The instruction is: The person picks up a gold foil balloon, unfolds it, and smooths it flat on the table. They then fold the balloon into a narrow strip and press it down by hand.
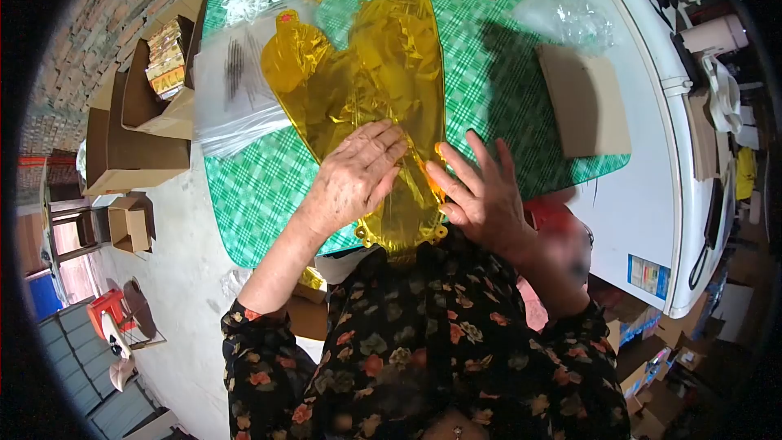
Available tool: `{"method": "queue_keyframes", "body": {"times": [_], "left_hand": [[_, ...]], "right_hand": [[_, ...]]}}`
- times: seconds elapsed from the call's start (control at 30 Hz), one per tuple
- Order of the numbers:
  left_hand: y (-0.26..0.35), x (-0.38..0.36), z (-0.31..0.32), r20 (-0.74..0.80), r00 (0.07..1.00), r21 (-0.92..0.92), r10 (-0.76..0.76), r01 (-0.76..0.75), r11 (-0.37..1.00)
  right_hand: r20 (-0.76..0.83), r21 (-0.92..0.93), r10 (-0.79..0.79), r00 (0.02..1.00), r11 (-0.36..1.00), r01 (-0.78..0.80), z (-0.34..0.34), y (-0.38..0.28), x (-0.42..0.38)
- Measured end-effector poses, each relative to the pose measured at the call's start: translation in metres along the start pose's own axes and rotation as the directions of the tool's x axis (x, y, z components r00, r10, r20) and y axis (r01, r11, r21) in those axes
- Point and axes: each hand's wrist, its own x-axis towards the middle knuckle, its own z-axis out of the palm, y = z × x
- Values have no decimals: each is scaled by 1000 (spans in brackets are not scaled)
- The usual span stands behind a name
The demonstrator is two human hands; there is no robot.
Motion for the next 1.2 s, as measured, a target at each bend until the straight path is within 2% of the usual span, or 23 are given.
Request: {"method": "queue_keyframes", "body": {"times": [0.2, 0.3, 0.33, 0.43, 0.63, 0.93, 1.2], "left_hand": [[6, 17, -15, -64, 997, -22, 30, -32, 999], [17, 36, -4, -5, 991, 13, 134, -134, 991], [18, 36, 4, 79, 987, 18, 136, -138, 990], [16, 37, 20, 201, 973, -33, 115, -110, 993], [7, 40, 25, 251, 967, 59, 46, -62, 996], [7, 49, 31, 212, 976, 119, -57, 32, 992], [-9, 69, 47, 111, 988, 295, -104, 67, 953]], "right_hand": [[-28, 5, -20, 999, 1000, 20, 2, 2, 0], [-54, 25, -30, 998, 999, 32, 5, 5, -3], [-29, 29, -15, 999, 999, 16, 6, 6, -4], [-63, 54, -24, 998, 998, 27, 12, 8, -5], [-101, 47, -22, 995, 999, 27, 12, 6, -5], [-106, 21, -26, 994, 999, 28, 11, 6, -4], [-129, -19, -23, 991, 1000, 20, 9, 3, -2]]}}
